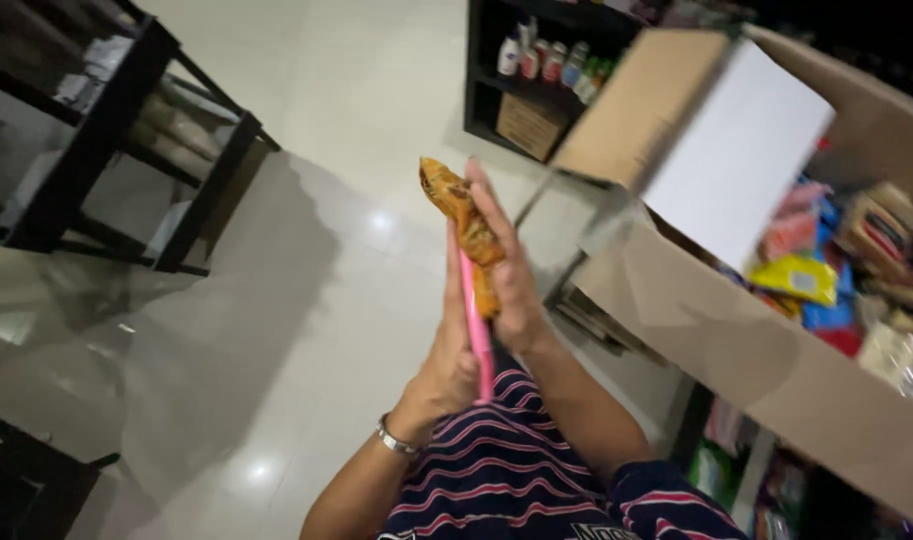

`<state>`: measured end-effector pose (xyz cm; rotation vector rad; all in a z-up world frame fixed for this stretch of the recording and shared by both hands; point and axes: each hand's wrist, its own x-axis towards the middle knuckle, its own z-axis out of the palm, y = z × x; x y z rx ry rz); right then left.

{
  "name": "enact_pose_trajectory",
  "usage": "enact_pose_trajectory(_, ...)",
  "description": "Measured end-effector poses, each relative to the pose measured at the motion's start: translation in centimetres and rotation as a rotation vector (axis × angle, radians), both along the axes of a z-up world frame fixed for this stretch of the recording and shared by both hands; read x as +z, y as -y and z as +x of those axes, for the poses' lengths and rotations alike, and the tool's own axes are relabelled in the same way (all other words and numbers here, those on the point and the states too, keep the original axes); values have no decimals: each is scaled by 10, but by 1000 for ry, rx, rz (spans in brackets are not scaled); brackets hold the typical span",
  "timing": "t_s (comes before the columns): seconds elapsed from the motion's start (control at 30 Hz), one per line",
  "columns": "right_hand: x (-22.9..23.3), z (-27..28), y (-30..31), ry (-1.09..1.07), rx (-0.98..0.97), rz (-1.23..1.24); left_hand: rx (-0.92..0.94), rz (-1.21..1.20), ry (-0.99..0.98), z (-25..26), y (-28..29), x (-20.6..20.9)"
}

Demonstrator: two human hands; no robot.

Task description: Picking snack packs from a box, cleaning them with a cloth, and placing them into a plastic tray on a counter.

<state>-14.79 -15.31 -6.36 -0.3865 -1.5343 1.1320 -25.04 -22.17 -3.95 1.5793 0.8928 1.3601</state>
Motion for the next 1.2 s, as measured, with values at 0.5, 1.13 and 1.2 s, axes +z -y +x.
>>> enact_pose_trajectory(0.5, -14, -129, -222, 186, -392, 275, -190, -283, 561, -146, -248, -5)
enact_pose_trajectory(1.13, -1, -56, -470, 175, -333, -418, -750, -359, 312, -219, -539, 9)
enact_pose_trajectory(1.2, 12, -53, -490, 222, -410, -237, -678, -428, 58, -219, -574, 20)
